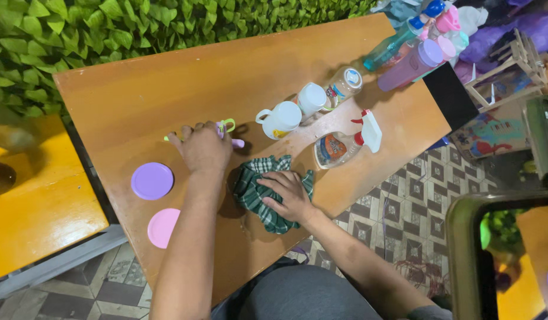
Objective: The person wipes and dries several containers on a wooden table using a green checkered cloth. They handle a pink and green sippy cup, two white mugs with lids, and a clear jar, wiping each item and placing them on a nearby yellow shelf.
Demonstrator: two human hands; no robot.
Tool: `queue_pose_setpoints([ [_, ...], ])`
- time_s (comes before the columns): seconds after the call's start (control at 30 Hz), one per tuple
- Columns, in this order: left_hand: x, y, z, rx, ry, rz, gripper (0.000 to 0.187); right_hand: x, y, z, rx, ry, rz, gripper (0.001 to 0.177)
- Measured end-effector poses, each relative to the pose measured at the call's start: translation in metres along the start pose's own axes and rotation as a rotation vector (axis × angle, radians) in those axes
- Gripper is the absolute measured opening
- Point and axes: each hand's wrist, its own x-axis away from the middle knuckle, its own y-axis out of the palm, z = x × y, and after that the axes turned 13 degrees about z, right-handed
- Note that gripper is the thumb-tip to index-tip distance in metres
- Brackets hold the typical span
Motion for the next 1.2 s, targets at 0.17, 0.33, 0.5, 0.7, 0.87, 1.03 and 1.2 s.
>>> queue_pose_setpoints([
  [0.17,-0.006,-0.003,-0.001,0.037,-0.048,-0.003,0.051,0.004,-0.001,0.004,-0.035,0.021,0.052,0.045],
  [0.33,-0.003,-0.009,-0.009,0.11,-0.066,0.037,0.074,0.002,0.0,0.001,-0.056,0.035,0.063,0.045],
  [0.5,0.006,-0.015,-0.017,0.223,-0.052,0.093,0.073,0.002,-0.002,0.003,-0.068,0.033,0.07,0.044],
  [0.7,0.03,-0.015,-0.022,0.342,-0.081,0.181,0.063,0.01,0.0,0.008,-0.032,0.058,0.134,0.039],
  [0.87,0.054,-0.023,-0.02,0.451,-0.042,0.394,0.05,0.013,-0.015,0.016,0.095,0.105,0.214,0.039],
  [1.03,0.092,-0.033,0.015,0.511,0.096,0.542,0.042,-0.013,-0.04,0.028,0.028,0.139,0.279,0.051],
  [1.2,0.123,-0.035,0.056,0.547,0.173,0.499,0.038,-0.068,-0.04,0.04,0.445,0.079,0.126,0.086],
])
